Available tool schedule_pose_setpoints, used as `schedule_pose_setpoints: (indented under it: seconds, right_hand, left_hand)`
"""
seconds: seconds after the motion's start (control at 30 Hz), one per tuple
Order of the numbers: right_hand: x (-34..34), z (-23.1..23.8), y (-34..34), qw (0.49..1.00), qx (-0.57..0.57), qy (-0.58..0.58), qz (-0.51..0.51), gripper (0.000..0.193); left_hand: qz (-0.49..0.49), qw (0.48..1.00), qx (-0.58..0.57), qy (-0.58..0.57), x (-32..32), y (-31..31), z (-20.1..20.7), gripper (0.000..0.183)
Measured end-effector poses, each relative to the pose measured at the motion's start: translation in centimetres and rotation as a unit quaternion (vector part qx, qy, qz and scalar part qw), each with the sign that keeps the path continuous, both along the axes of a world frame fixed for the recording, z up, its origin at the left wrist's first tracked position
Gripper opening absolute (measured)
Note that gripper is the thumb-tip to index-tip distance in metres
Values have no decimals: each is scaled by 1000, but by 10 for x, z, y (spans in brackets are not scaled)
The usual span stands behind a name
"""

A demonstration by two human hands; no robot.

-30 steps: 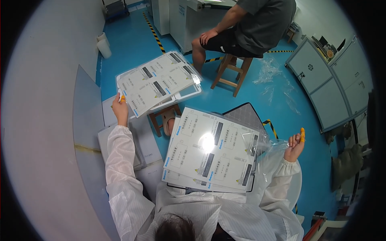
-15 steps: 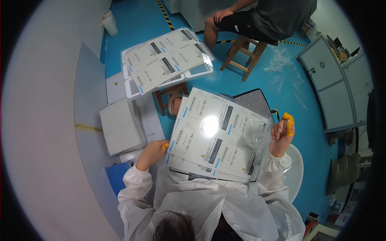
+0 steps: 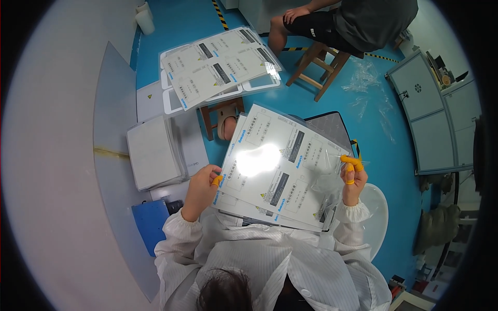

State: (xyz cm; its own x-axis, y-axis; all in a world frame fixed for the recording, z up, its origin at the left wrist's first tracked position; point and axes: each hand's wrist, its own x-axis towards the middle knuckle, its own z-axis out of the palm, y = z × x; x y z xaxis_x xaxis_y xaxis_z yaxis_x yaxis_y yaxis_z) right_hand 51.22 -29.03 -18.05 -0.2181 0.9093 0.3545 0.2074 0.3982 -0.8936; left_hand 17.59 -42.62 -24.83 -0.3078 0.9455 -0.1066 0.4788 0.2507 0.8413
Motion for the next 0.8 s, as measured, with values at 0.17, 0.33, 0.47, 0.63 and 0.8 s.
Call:
schedule_pose_setpoints:
  seconds: [0.17,0.33,0.47,0.63,0.8]
  right_hand:
    - [-29,-6,-13,997,-51,7,62,38]
    - [-80,-14,-27,974,-31,-107,199,26]
    - [-104,-26,-34,965,-48,-106,234,35]
    - [-114,-43,-39,952,-94,-134,258,24]
    - [-125,-53,-46,941,-122,-177,261,24]
  left_hand:
    - [-117,968,-68,-211,-15,-2,6,49]
    - [-156,935,-60,-314,-25,-11,5,67]
    - [-149,935,-59,-315,-28,-13,-9,71]
    - [-100,959,-26,-265,-26,-12,-14,47]
    - [-108,982,20,-155,-32,-4,-24,24]
